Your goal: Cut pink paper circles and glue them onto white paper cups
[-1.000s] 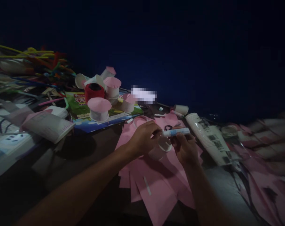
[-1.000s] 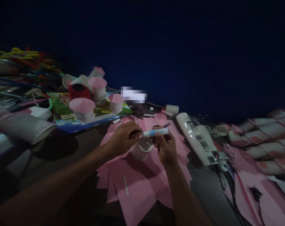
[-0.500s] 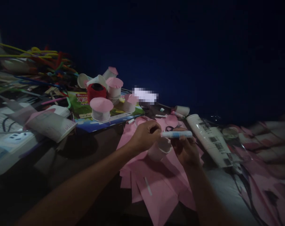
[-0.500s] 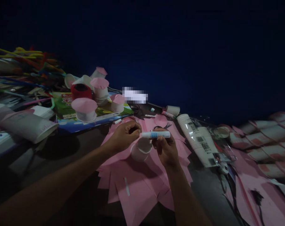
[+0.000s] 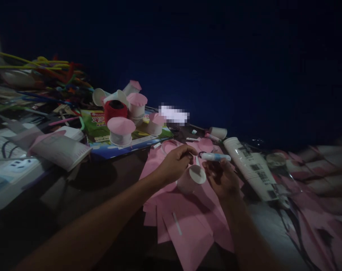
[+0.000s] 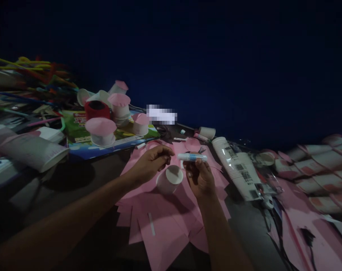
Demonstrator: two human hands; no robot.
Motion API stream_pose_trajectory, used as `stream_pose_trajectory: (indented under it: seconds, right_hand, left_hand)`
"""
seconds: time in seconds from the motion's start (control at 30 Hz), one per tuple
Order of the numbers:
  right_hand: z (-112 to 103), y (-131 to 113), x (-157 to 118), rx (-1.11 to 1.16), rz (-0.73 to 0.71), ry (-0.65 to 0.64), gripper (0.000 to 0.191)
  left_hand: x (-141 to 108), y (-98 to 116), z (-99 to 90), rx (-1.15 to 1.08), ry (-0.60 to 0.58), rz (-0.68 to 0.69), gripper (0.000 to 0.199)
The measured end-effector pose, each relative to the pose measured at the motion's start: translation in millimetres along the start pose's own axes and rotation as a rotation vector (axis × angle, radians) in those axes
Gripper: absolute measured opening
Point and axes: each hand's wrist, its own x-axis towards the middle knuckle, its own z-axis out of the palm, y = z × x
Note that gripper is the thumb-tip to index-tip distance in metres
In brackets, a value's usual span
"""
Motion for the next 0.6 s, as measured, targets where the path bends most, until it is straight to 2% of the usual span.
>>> stream_pose_trajectory:
  seconds: [0.27, 0.6]
  right_hand:
    - [2, 2, -2, -0.049, 0.018, -0.023, 0.023]
    - [2, 4, -2, -0.172, -0.031, -0.049, 0.02]
  left_hand:
    - [2, -9, 0.2, 0.044, 0.004, 0.056, 0.009]
    - [3, -11, 0.3, 0.084, 0.034, 0.038, 0.008]
